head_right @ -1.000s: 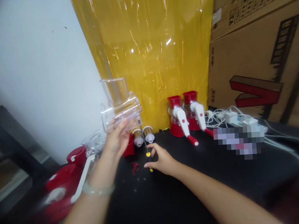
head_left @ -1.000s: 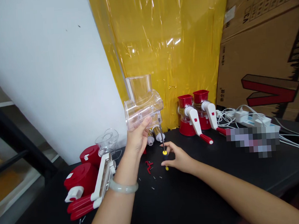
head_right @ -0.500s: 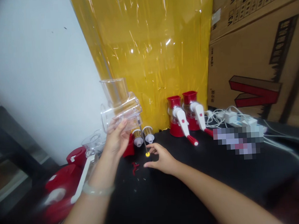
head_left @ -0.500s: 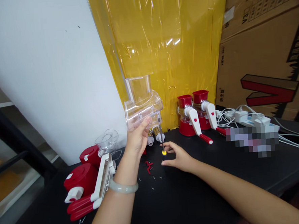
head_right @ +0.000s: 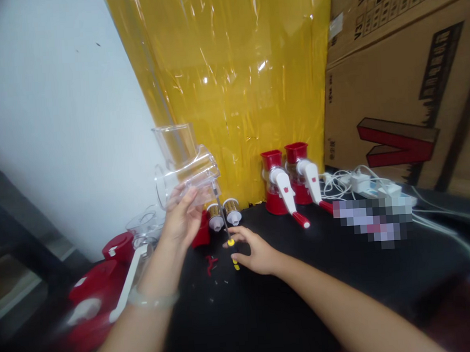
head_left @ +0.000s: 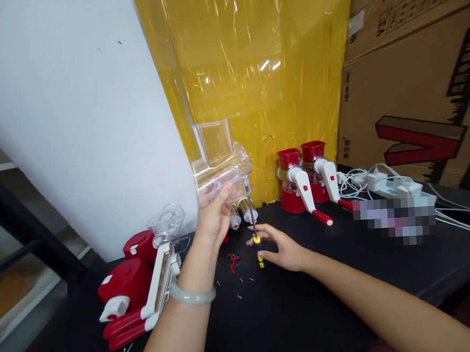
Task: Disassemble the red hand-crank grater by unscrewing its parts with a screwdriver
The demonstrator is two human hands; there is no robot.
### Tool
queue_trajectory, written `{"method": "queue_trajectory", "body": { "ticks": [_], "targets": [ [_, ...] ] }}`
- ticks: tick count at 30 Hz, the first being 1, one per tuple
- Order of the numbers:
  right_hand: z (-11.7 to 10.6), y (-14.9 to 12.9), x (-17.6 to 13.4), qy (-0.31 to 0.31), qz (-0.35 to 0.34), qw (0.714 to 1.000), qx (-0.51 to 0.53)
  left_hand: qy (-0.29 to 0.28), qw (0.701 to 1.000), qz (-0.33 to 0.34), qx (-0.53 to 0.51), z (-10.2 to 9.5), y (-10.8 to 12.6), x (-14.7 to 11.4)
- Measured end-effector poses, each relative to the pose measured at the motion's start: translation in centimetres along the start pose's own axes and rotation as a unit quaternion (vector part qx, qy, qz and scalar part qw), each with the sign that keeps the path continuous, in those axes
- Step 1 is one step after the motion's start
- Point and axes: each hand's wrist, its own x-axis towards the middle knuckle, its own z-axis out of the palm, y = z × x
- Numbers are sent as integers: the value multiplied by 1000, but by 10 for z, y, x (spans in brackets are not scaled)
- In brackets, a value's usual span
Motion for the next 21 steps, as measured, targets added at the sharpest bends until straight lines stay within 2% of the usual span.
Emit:
{"method": "queue_trajectory", "body": {
  "ticks": [2,5,7,11,13,17,21],
  "targets": [
    [0,1,1,5,16,1000,-24,-1,1000,-1,2,0,1,0],
    [0,3,2,45,50,993,-94,-6,1000,3,11,0,1,0],
    [-1,2,1,46,40,994,-88,-9,1000,2,12,-1,0,0],
    [-4,-2,-2,-1,-16,1000,-14,-3,1000,0,5,-3,-1,1],
    [-4,-3,-1,8,-8,999,-38,1,1000,-3,0,-3,-2,2],
    [-2,-3,0,73,36,989,-123,1,1000,-11,-9,-2,-2,2],
    [-4,-6,-2,35,-18,997,-72,3,1000,-14,-13,-3,-3,3]
  ]
}}
